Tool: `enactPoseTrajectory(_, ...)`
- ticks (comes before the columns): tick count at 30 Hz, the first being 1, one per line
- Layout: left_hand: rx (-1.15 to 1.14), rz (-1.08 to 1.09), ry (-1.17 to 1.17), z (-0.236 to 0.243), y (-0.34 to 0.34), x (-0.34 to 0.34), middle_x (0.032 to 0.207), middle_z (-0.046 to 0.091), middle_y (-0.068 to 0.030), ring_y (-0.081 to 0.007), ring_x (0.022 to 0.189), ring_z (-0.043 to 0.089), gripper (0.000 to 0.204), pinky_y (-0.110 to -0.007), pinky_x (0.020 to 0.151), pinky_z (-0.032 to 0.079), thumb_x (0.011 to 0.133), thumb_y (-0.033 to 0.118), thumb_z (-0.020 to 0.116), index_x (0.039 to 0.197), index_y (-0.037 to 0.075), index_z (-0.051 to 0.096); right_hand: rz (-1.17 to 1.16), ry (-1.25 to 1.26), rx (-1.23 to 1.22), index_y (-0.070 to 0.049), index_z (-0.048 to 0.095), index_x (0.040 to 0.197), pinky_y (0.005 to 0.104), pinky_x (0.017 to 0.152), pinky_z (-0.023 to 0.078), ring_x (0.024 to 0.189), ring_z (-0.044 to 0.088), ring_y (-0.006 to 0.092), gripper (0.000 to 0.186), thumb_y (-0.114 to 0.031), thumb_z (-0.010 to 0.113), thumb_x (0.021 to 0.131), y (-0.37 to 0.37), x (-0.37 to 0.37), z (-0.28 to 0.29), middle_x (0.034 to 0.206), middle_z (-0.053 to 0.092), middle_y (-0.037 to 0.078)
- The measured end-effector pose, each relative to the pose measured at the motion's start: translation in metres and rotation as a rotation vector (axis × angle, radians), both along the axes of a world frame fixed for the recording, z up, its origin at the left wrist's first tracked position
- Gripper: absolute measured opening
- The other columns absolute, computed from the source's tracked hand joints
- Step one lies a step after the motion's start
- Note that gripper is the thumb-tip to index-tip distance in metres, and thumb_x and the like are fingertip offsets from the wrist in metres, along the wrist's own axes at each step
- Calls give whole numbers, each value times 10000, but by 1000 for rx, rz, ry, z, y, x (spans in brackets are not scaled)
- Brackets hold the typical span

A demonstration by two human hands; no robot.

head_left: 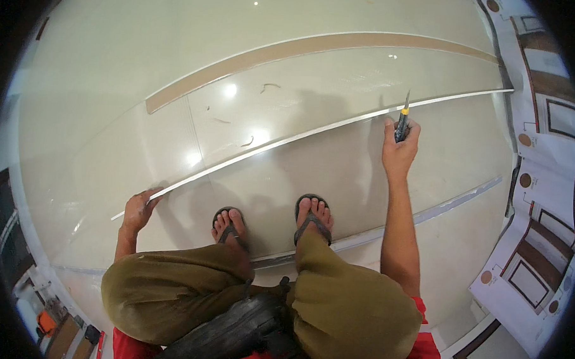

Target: The person cuts a strip of drywall using a utility knife, then measures and marks another piece of material with a measuring tape and pencil before using a square and utility knife to cut it.

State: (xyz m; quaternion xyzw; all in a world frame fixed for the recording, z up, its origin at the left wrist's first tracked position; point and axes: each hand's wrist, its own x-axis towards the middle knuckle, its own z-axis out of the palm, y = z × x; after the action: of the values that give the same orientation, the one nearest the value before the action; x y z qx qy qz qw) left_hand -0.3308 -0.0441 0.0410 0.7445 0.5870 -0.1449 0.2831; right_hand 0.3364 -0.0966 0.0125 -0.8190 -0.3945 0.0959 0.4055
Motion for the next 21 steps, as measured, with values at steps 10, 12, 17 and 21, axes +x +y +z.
enactPoseTrajectory(10,31,129,227,2,-42,-160,1235,763,-181,-389,1156,712,312,-468,1008,564,982,269,763,1235,87,775,467,-35,-359,-97,606,1244,429,796,553,853,715,354,416,-210,851,927,28,-19,31,952,738,163)
enactPoseTrajectory(12,-31,93,144,1,-27,-102,1238,763,-181,-389,1157,710,327,-466,1016,560,970,275,774,1236,85,772,415,-14,-433,-91,611,1232,417,788,548,823,703,347,416,-209,859,919,30,-23,33,913,730,159)
enactPoseTrajectory(17,-112,2,-89,7,-3,48,1275,750,-171,-387,1179,692,400,-465,1027,549,1022,379,703,1323,118,742,393,-2,-378,-72,619,1192,385,765,535,769,669,298,402,-207,870,907,32,-22,29,860,703,140)
enactPoseTrajectory(21,-2,-156,-195,-6,2,118,1197,771,-155,-397,1067,718,427,-489,931,577,1053,426,647,1395,173,688,387,-25,-206,-44,621,1163,353,744,519,750,616,228,367,-189,858,924,26,-31,22,860,674,100)
